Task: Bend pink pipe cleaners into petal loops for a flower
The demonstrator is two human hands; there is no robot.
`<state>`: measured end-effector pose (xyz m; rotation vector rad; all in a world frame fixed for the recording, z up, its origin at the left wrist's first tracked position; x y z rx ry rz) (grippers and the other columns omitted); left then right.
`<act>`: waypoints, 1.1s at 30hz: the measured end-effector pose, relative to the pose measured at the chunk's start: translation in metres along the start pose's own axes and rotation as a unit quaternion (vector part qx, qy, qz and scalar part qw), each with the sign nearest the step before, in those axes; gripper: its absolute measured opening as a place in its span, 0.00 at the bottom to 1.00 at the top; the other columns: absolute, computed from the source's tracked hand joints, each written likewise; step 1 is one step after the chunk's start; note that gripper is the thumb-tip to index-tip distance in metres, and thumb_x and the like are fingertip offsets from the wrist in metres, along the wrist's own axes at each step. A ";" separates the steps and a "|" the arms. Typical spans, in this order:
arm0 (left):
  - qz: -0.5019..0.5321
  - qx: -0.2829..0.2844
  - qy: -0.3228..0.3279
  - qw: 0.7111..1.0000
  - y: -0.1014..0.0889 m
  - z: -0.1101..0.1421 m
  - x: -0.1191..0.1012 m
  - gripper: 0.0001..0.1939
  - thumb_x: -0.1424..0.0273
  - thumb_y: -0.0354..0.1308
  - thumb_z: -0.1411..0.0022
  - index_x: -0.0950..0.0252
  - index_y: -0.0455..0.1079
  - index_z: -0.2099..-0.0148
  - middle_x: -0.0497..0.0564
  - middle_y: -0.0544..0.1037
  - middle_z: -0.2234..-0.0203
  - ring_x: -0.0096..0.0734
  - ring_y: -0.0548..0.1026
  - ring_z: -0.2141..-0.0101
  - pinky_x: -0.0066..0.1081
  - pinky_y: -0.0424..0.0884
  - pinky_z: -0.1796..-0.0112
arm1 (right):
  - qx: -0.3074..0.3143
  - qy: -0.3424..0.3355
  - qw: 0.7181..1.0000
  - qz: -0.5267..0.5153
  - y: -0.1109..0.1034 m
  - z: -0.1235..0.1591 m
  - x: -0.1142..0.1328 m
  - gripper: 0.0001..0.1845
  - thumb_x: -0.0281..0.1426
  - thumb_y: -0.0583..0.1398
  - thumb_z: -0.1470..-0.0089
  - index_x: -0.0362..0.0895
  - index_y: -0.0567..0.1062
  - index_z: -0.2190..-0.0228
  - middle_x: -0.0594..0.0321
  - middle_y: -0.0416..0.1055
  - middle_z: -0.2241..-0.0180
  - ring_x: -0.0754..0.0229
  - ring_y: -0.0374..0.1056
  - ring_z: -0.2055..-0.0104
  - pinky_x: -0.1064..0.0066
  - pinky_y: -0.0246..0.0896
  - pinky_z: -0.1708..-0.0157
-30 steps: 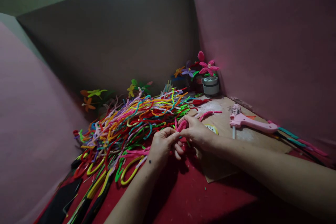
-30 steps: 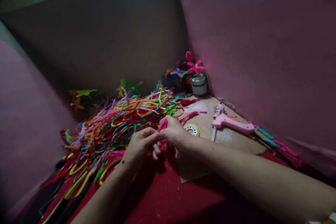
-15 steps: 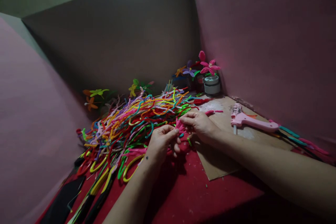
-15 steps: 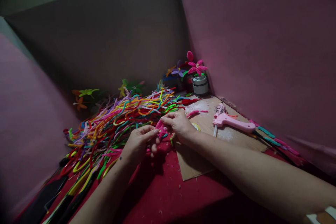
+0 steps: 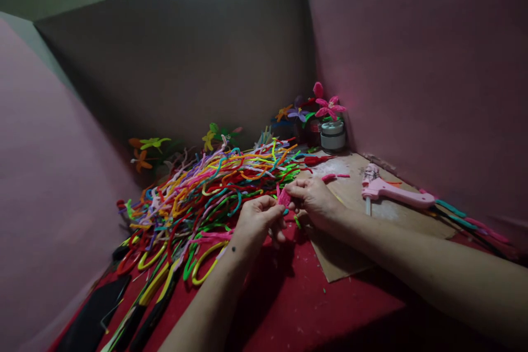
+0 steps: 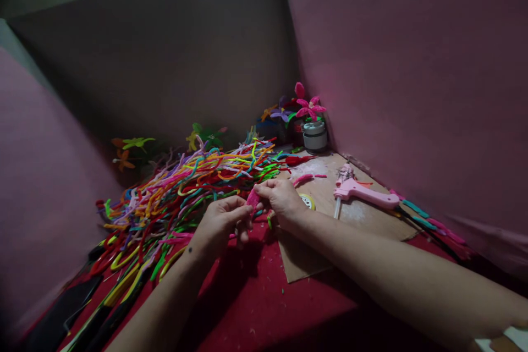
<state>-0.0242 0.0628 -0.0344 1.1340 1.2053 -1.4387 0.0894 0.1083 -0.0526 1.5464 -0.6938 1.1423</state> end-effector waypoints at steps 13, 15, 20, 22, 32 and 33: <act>0.046 0.012 0.004 0.999 -0.007 -0.004 0.004 0.10 0.67 0.59 0.51 0.70 0.65 0.73 0.48 0.73 0.83 0.22 0.67 0.88 0.21 0.62 0.90 | 0.047 0.001 0.997 -0.069 0.000 -0.004 -0.004 0.14 0.37 0.64 0.60 0.39 0.68 0.82 0.67 0.64 0.86 0.70 0.58 0.85 0.78 0.49 0.84; 0.074 0.006 0.009 0.997 -0.009 -0.005 0.007 0.11 0.66 0.59 0.50 0.70 0.66 0.72 0.48 0.73 0.83 0.21 0.67 0.87 0.21 0.62 0.89 | 0.101 -0.008 0.991 -0.088 0.005 -0.003 -0.007 0.14 0.37 0.64 0.60 0.38 0.70 0.78 0.65 0.66 0.83 0.69 0.61 0.82 0.77 0.52 0.81; 0.083 0.014 0.044 0.995 -0.007 -0.005 0.006 0.12 0.65 0.59 0.49 0.70 0.65 0.72 0.49 0.73 0.84 0.22 0.67 0.88 0.22 0.63 0.88 | 0.149 0.004 0.986 -0.080 0.011 0.002 -0.015 0.13 0.36 0.64 0.60 0.38 0.70 0.78 0.65 0.65 0.83 0.68 0.60 0.82 0.74 0.52 0.80; 0.095 0.018 0.043 0.994 -0.004 -0.005 0.004 0.12 0.65 0.60 0.51 0.69 0.64 0.68 0.48 0.73 0.83 0.24 0.69 0.87 0.24 0.64 0.86 | 0.112 -0.008 0.991 -0.073 0.009 0.002 -0.011 0.12 0.34 0.64 0.60 0.38 0.70 0.78 0.66 0.65 0.83 0.68 0.59 0.82 0.74 0.51 0.81; 0.145 -0.058 0.029 0.987 -0.020 -0.003 -0.002 0.16 0.64 0.62 0.52 0.68 0.68 0.62 0.43 0.67 0.81 0.11 0.60 0.86 0.16 0.57 0.84 | 0.127 0.009 0.990 0.054 0.016 0.012 -0.003 0.12 0.33 0.61 0.57 0.39 0.67 0.84 0.72 0.56 0.88 0.74 0.45 0.86 0.74 0.34 0.85; 0.150 -0.045 0.022 0.987 -0.020 -0.004 -0.001 0.15 0.64 0.62 0.52 0.68 0.69 0.63 0.43 0.66 0.82 0.11 0.59 0.86 0.16 0.56 0.83 | 0.139 0.004 0.988 0.069 0.017 0.014 -0.004 0.14 0.34 0.60 0.56 0.40 0.66 0.85 0.72 0.54 0.89 0.73 0.44 0.87 0.74 0.33 0.85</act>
Point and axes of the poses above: each hand's wrist, its own z-axis away from the middle knuckle, its own y-axis out of the palm, x = y × z, the point moved 4 cm from there along -z, towards the middle knuckle
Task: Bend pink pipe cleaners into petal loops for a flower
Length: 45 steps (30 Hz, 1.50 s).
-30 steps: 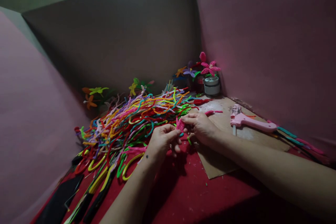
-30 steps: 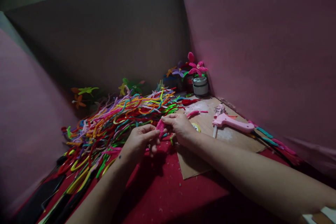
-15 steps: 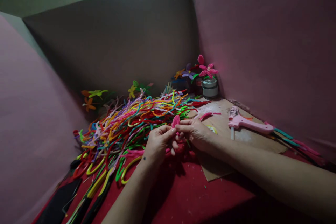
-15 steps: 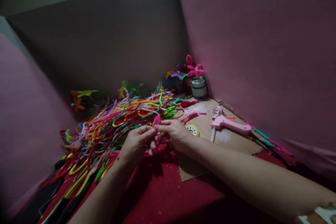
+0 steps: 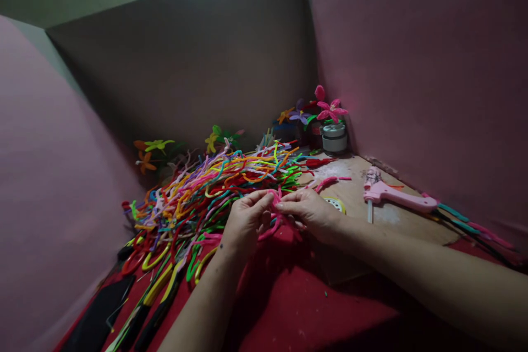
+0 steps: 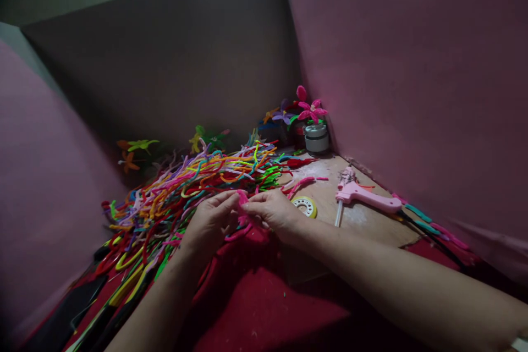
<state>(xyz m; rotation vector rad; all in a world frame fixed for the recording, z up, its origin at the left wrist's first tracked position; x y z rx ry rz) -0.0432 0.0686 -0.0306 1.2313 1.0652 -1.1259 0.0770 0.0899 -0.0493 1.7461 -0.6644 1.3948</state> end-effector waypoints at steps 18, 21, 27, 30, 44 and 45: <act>-0.031 0.078 -0.037 0.996 0.000 0.000 -0.001 0.12 0.65 0.60 0.50 0.67 0.62 0.75 0.43 0.65 0.90 0.13 0.53 0.90 0.19 0.45 0.87 | 0.045 0.047 0.998 0.007 0.007 0.003 -0.008 0.10 0.31 0.61 0.61 0.38 0.71 0.84 0.69 0.60 0.88 0.72 0.48 0.86 0.74 0.36 0.84; -0.096 0.054 -0.035 0.993 0.000 0.001 -0.005 0.13 0.64 0.60 0.52 0.67 0.62 0.76 0.43 0.64 0.90 0.14 0.53 0.90 0.19 0.45 0.87 | 0.056 0.045 0.997 0.018 0.008 0.004 -0.008 0.11 0.32 0.61 0.60 0.39 0.70 0.85 0.69 0.59 0.88 0.72 0.48 0.85 0.74 0.37 0.84; -0.139 0.015 -0.017 0.990 -0.001 0.001 -0.006 0.13 0.64 0.62 0.54 0.68 0.64 0.77 0.41 0.61 0.91 0.14 0.53 0.89 0.19 0.45 0.87 | 0.027 0.050 0.997 0.055 0.006 0.004 -0.008 0.11 0.29 0.61 0.61 0.39 0.66 0.87 0.72 0.53 0.90 0.73 0.44 0.86 0.74 0.34 0.84; -0.074 0.078 -0.046 0.993 -0.001 0.001 0.000 0.12 0.64 0.61 0.53 0.68 0.65 0.74 0.41 0.61 0.89 0.13 0.52 0.89 0.20 0.45 0.86 | 0.036 0.057 0.997 0.038 0.007 0.004 -0.006 0.08 0.29 0.60 0.61 0.38 0.68 0.85 0.72 0.56 0.89 0.73 0.45 0.86 0.74 0.35 0.84; -0.191 0.040 -0.019 0.981 0.006 0.004 -0.010 0.12 0.66 0.63 0.57 0.69 0.66 0.78 0.42 0.63 0.90 0.15 0.55 0.88 0.20 0.48 0.85 | 0.023 0.062 0.998 0.008 0.007 0.005 -0.011 0.09 0.26 0.59 0.62 0.40 0.66 0.88 0.72 0.54 0.92 0.73 0.45 0.89 0.75 0.35 0.87; -0.177 0.042 -0.020 0.983 0.005 0.004 -0.010 0.12 0.65 0.62 0.56 0.69 0.66 0.78 0.42 0.62 0.90 0.15 0.54 0.88 0.20 0.47 0.86 | 0.019 0.065 0.998 0.009 0.007 0.005 -0.011 0.09 0.26 0.59 0.62 0.40 0.66 0.88 0.72 0.54 0.92 0.73 0.45 0.89 0.75 0.35 0.87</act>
Point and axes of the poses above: each hand's wrist, its own z-axis away from the middle knuckle, its own y-axis out of the palm, x = y × z, the point moved 4 cm from there along -z, towards the middle knuckle
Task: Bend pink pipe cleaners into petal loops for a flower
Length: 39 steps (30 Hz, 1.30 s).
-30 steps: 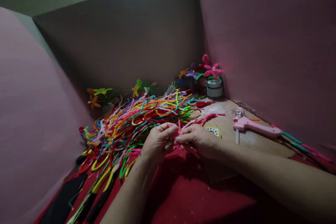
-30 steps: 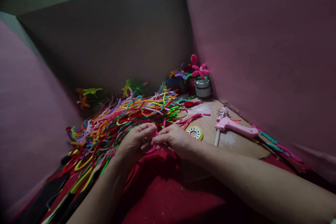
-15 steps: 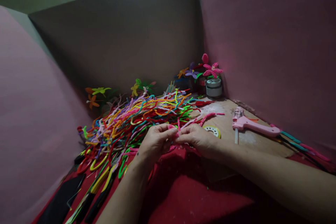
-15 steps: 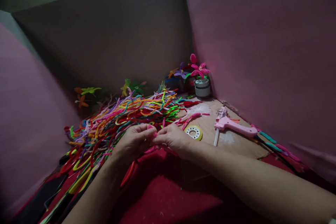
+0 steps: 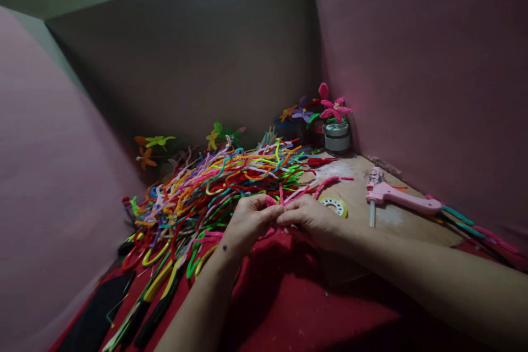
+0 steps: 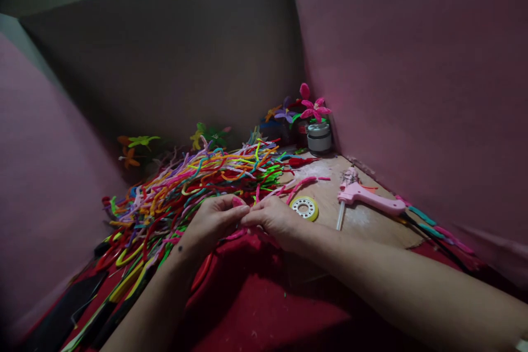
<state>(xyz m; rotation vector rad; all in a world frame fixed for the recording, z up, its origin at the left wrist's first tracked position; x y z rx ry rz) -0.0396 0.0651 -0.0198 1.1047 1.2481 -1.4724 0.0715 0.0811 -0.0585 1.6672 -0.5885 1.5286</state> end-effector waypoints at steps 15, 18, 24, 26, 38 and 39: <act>0.036 -0.112 0.006 0.993 -0.003 -0.002 0.006 0.14 0.64 0.60 0.54 0.67 0.62 0.81 0.40 0.57 0.93 0.15 0.52 0.90 0.20 0.46 0.87 | -0.012 0.027 0.999 0.044 0.001 0.003 0.007 0.11 0.27 0.60 0.64 0.40 0.66 0.91 0.70 0.53 0.94 0.72 0.45 0.90 0.73 0.32 0.87; 0.040 -0.128 0.020 0.991 -0.005 0.000 0.004 0.13 0.65 0.62 0.55 0.68 0.63 0.80 0.40 0.59 0.93 0.15 0.53 0.90 0.20 0.46 0.87 | -0.018 0.035 0.998 0.045 0.001 0.004 0.007 0.11 0.27 0.60 0.64 0.40 0.66 0.90 0.71 0.52 0.94 0.72 0.44 0.90 0.73 0.32 0.87; 0.136 0.030 -0.035 0.990 -0.005 -0.004 0.012 0.13 0.63 0.63 0.54 0.69 0.68 0.72 0.41 0.59 0.90 0.13 0.52 0.89 0.20 0.46 0.86 | -0.017 0.027 0.999 0.023 -0.001 0.001 0.003 0.10 0.26 0.60 0.64 0.39 0.67 0.90 0.71 0.52 0.94 0.73 0.44 0.90 0.73 0.31 0.87; 0.133 0.063 -0.045 0.988 -0.004 -0.005 0.014 0.13 0.65 0.63 0.55 0.70 0.68 0.73 0.42 0.61 0.90 0.14 0.54 0.89 0.20 0.46 0.86 | -0.007 0.025 1.000 0.010 -0.001 0.000 0.001 0.10 0.26 0.59 0.64 0.39 0.67 0.90 0.71 0.53 0.94 0.72 0.44 0.90 0.73 0.32 0.87; -0.004 0.087 -0.049 0.995 0.001 0.000 0.010 0.17 0.59 0.62 0.55 0.69 0.65 0.77 0.42 0.62 0.89 0.14 0.52 0.89 0.21 0.43 0.86 | 0.015 0.078 0.995 -0.053 0.006 0.006 0.002 0.06 0.23 0.57 0.66 0.37 0.70 0.88 0.65 0.62 0.91 0.72 0.50 0.90 0.76 0.39 0.88; -0.017 0.094 -0.050 0.994 0.000 0.000 0.010 0.18 0.58 0.61 0.55 0.68 0.64 0.77 0.42 0.61 0.89 0.14 0.52 0.89 0.21 0.42 0.86 | 0.014 0.078 0.995 -0.052 0.006 0.007 0.002 0.06 0.23 0.57 0.66 0.37 0.69 0.89 0.65 0.62 0.91 0.72 0.50 0.90 0.76 0.39 0.88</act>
Point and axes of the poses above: each hand's wrist, its own z-axis away from the middle knuckle, its own y-axis out of the palm, x = y × z, the point moved 4 cm from there along -z, towards the middle knuckle
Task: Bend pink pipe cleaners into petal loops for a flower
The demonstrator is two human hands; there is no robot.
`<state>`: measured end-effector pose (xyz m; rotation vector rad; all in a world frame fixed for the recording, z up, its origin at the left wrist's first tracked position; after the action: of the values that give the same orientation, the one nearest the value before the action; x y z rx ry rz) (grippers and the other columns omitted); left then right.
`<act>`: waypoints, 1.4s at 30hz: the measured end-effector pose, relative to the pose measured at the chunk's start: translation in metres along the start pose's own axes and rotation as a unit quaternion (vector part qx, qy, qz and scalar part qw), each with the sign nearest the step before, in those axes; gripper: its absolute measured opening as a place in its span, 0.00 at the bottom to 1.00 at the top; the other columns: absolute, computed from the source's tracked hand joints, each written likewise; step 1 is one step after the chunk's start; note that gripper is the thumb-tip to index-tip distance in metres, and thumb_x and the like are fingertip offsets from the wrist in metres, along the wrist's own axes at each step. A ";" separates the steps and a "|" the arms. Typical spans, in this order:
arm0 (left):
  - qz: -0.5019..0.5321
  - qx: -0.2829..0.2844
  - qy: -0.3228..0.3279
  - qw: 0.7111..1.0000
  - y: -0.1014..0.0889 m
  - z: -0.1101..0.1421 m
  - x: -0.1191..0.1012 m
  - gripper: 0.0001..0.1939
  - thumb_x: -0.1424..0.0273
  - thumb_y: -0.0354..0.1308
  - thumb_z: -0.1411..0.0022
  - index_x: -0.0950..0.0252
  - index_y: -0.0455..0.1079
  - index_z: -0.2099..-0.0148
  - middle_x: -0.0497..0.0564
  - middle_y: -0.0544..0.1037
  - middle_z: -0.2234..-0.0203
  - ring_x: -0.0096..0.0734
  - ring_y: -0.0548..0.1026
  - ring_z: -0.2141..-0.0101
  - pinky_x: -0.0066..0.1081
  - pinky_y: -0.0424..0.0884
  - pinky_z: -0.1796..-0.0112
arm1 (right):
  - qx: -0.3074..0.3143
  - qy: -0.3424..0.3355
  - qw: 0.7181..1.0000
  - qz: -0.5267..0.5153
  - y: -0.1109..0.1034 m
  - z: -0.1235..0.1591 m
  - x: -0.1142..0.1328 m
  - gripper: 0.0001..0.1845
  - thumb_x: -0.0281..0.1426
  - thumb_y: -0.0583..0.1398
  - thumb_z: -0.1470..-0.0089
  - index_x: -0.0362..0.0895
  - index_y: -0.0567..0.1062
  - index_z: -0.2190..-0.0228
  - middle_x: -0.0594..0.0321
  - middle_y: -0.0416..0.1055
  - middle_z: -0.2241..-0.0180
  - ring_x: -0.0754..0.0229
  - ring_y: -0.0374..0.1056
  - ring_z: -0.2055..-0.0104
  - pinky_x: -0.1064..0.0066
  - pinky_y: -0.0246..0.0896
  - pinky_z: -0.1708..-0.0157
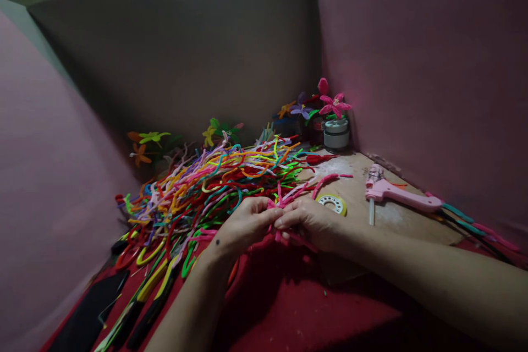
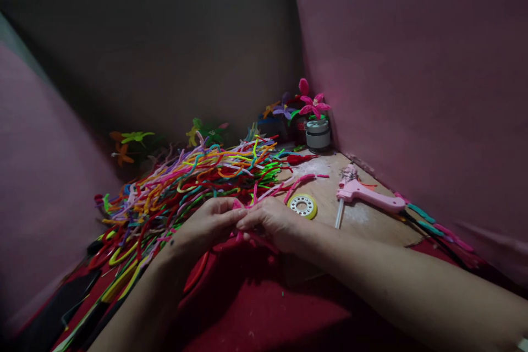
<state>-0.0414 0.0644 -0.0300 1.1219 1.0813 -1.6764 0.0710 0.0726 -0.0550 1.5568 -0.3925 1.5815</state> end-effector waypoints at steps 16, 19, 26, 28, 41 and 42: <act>0.150 -0.052 0.051 0.986 -0.007 -0.008 0.005 0.12 0.63 0.61 0.52 0.67 0.67 0.71 0.41 0.63 0.89 0.14 0.54 0.89 0.19 0.47 0.85 | -0.014 -0.054 0.998 0.009 -0.007 -0.004 0.004 0.08 0.27 0.62 0.63 0.38 0.69 0.87 0.69 0.60 0.91 0.72 0.49 0.88 0.75 0.39 0.85; 0.110 -0.132 0.076 0.982 -0.004 -0.005 0.001 0.12 0.65 0.62 0.54 0.69 0.68 0.73 0.42 0.64 0.89 0.15 0.55 0.88 0.20 0.48 0.86 | -0.033 -0.066 0.997 0.038 -0.010 -0.005 0.003 0.09 0.27 0.61 0.63 0.38 0.69 0.88 0.71 0.57 0.92 0.72 0.47 0.88 0.74 0.37 0.84; -0.029 -0.318 0.194 0.928 0.003 0.007 -0.006 0.08 0.67 0.60 0.53 0.68 0.71 0.75 0.44 0.68 0.84 0.19 0.62 0.82 0.21 0.58 0.81 | -0.040 -0.072 0.996 0.028 -0.010 -0.007 0.001 0.09 0.28 0.60 0.63 0.39 0.69 0.89 0.70 0.57 0.92 0.72 0.46 0.88 0.73 0.36 0.85; -0.031 -0.329 0.204 0.921 0.001 0.008 -0.007 0.08 0.67 0.60 0.53 0.67 0.71 0.75 0.45 0.69 0.83 0.20 0.63 0.81 0.21 0.59 0.80 | -0.042 -0.078 0.995 0.039 -0.010 -0.005 0.004 0.09 0.28 0.60 0.63 0.39 0.69 0.89 0.69 0.57 0.92 0.72 0.46 0.88 0.73 0.36 0.85; -0.038 -0.312 0.190 0.930 -0.003 0.004 -0.006 0.07 0.68 0.60 0.53 0.69 0.70 0.75 0.44 0.68 0.85 0.18 0.63 0.83 0.20 0.59 0.81 | -0.047 -0.081 0.994 0.054 -0.008 -0.003 0.005 0.09 0.27 0.59 0.64 0.39 0.69 0.90 0.70 0.56 0.93 0.71 0.45 0.88 0.73 0.34 0.85; 0.000 -0.303 0.183 0.935 -0.005 0.002 -0.005 0.09 0.66 0.59 0.52 0.68 0.70 0.74 0.43 0.66 0.86 0.17 0.61 0.85 0.20 0.58 0.83 | -0.047 -0.076 0.995 0.045 -0.009 -0.004 0.005 0.09 0.27 0.60 0.63 0.39 0.69 0.90 0.70 0.56 0.93 0.72 0.46 0.88 0.73 0.34 0.85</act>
<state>-0.0457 0.0645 -0.0238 1.0271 1.6869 -1.0200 0.0756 0.0822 -0.0538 1.6115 -0.6199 1.4945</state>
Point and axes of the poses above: each hand's wrist, its own z-axis away from the middle knuckle, its own y-axis out of the palm, x = y × z, the point moved 4 cm from there along -z, towards the middle knuckle
